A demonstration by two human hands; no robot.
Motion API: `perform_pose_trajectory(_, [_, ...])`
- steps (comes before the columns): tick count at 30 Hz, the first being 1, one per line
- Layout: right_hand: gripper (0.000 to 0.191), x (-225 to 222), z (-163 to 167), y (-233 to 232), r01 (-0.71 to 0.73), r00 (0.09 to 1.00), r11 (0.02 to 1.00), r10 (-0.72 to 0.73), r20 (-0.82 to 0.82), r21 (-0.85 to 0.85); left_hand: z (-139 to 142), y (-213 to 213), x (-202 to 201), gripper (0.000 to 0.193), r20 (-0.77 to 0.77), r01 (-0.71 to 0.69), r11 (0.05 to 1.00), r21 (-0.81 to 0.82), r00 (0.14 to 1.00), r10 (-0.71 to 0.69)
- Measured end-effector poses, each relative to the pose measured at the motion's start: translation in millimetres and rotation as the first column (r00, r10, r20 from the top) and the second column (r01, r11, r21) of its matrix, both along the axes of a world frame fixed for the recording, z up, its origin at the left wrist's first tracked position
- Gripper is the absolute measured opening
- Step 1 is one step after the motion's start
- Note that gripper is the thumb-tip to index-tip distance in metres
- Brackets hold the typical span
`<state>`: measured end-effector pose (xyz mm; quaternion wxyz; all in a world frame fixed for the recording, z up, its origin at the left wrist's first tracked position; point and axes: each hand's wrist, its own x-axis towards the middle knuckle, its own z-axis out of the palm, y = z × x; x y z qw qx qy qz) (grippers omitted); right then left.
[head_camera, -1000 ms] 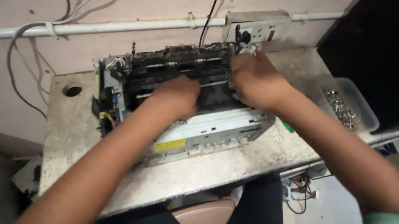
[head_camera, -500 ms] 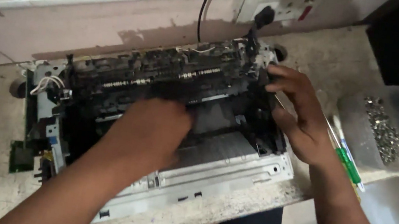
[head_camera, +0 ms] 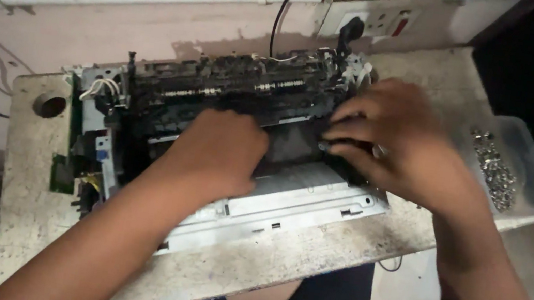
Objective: The person disassembles a printer on a workbench, removing the toner cartridge, metal cover, and internal components by hand. The removed parts are placed on the table beside the printer.
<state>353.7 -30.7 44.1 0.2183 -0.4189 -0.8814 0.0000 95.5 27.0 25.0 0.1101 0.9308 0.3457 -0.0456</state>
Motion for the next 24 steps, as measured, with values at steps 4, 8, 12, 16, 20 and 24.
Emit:
perform_pose_trajectory(4, [0.022,-37.8,3.2,17.6,0.051,0.913,0.997,-0.021,0.407,-0.062,-4.3,0.5,-5.2,0.023,0.03,0.025,0.999,0.029,0.999,-0.026])
perform_pose_trajectory(8, [0.021,-50.6,6.9,24.5,0.245,0.732,0.948,-0.044,0.68,-0.203,-13.0,-0.8,-6.5,0.021,0.054,0.025,0.996,0.084,0.998,-0.029])
perform_pose_trajectory(12, [0.023,-51.8,9.0,24.7,0.123,0.735,0.988,-0.025,0.678,-0.097,-24.5,-2.6,-4.9,0.02,0.126,-0.02,0.992,0.127,0.992,0.004])
perform_pose_trajectory(16, [0.026,-52.4,8.3,26.0,0.199,0.653,0.969,-0.021,0.757,-0.145,-28.1,-1.3,-1.1,0.023,0.116,-0.067,0.993,0.102,0.992,0.055])
perform_pose_trajectory(20, [0.027,-53.9,6.6,29.5,0.331,0.587,0.921,-0.033,0.809,-0.203,-22.5,-2.2,0.0,0.021,0.089,-0.052,0.994,0.098,0.995,0.043])
perform_pose_trajectory(24, [0.013,-56.4,1.8,27.3,0.271,0.607,0.953,-0.063,0.793,-0.132,-13.9,-1.2,-2.1,0.022,0.022,0.007,0.997,0.08,1.0,-0.009])
